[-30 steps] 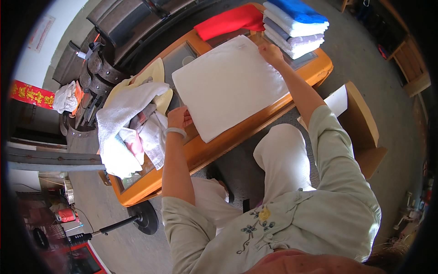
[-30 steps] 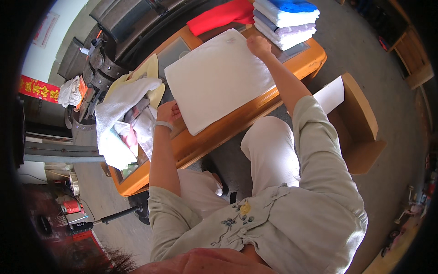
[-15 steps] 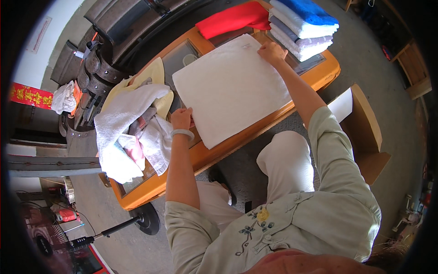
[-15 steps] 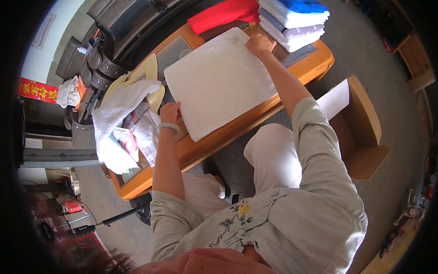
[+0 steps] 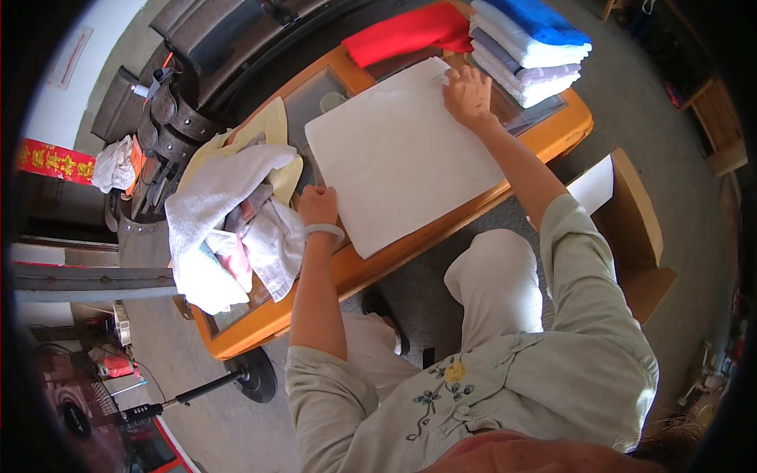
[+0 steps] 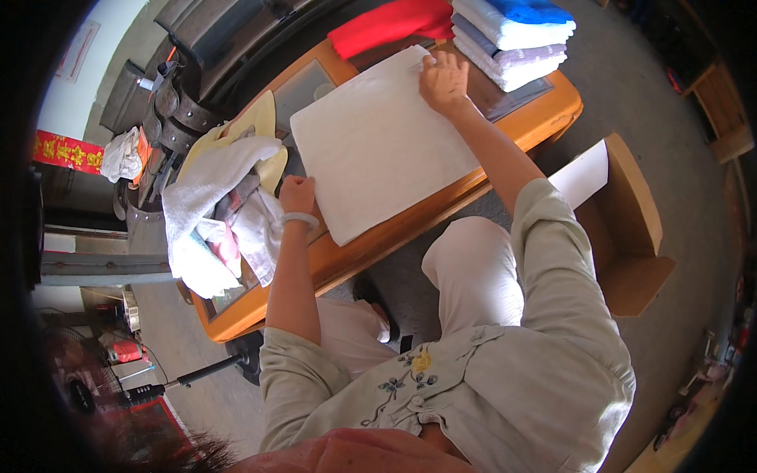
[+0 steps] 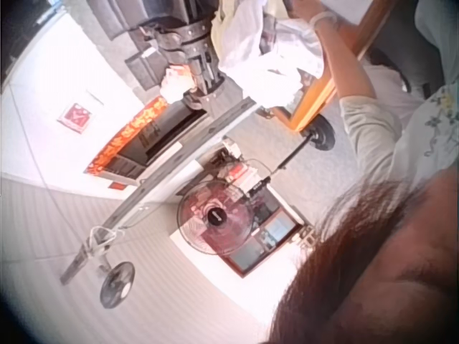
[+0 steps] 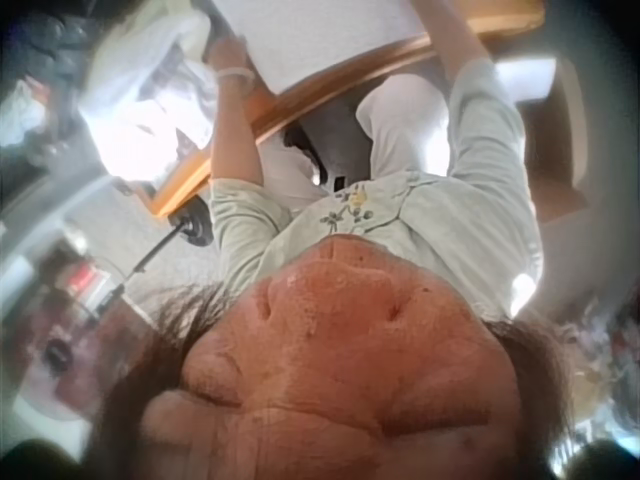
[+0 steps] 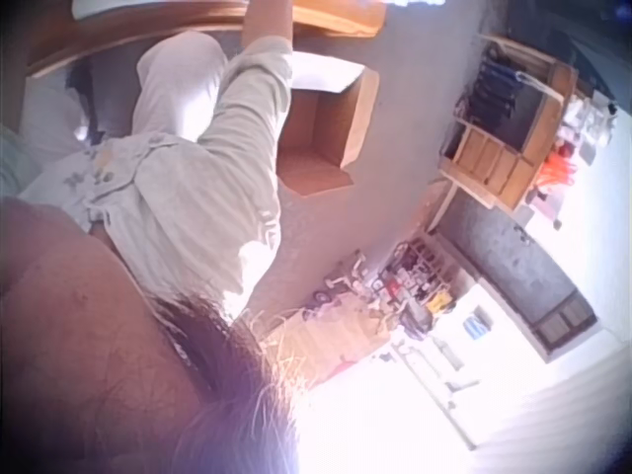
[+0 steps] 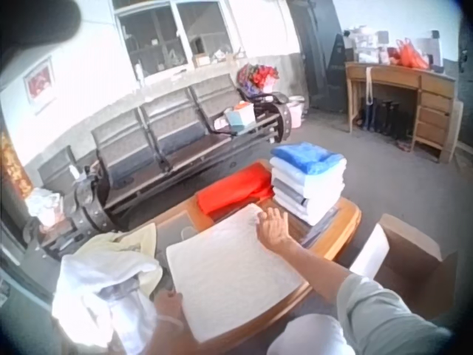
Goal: Folding white towels and stacking them on a table and into a box.
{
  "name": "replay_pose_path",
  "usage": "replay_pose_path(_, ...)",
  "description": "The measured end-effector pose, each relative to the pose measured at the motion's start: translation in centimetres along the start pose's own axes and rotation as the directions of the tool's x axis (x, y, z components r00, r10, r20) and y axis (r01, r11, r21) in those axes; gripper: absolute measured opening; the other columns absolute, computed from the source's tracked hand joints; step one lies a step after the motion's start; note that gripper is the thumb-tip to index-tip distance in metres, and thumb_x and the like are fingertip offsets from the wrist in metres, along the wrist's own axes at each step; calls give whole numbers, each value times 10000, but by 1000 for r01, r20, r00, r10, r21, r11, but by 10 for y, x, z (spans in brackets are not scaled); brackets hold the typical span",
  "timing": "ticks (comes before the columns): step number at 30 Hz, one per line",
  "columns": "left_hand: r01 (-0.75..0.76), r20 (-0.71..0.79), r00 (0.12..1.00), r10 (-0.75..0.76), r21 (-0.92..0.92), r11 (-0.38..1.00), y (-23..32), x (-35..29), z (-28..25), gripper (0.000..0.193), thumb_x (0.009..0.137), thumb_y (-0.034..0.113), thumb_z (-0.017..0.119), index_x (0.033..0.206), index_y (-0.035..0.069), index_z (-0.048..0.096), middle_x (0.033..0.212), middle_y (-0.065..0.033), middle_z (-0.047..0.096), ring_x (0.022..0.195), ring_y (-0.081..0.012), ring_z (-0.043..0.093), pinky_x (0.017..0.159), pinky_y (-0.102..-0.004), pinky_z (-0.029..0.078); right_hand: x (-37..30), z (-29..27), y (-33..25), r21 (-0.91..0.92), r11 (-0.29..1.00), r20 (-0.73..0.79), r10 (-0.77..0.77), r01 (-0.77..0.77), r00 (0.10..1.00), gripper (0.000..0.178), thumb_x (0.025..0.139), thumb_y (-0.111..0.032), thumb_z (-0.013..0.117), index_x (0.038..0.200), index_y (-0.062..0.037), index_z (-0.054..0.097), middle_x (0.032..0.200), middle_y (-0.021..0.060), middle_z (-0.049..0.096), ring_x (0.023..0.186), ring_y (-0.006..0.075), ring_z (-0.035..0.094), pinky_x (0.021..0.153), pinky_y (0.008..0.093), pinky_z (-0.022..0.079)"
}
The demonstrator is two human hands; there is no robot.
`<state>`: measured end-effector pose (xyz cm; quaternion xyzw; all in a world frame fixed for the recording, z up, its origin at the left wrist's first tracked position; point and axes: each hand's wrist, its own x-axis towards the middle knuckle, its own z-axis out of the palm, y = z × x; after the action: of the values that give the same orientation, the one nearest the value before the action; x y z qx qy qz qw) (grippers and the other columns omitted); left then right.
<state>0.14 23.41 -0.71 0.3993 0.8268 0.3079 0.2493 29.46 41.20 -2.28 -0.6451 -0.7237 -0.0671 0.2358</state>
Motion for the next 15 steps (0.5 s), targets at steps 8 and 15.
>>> replay_pose_path(8,-598,-75,675,734,528,603,28,-52,36,430,821,276,615,1143,2,544,1263,-210,480,1248,-405,366,1033,-496,293,-17,21,8,-90,968,117,-225,236,967,575,939,-505,344,1378,-135,383,1458,120,325,1363,285,274,1118,476,186)
replay_pose_path(15,-600,196,757,623,586,545,4,-75,46,672,906,460,475,1384,7,344,1479,-215,232,1378,-410,160,1090,-551,161,-19,19,5,-37,978,105,-201,206,974,565,944,-494,338,1380,-138,378,1462,108,323,1368,278,266,1117,474,191)
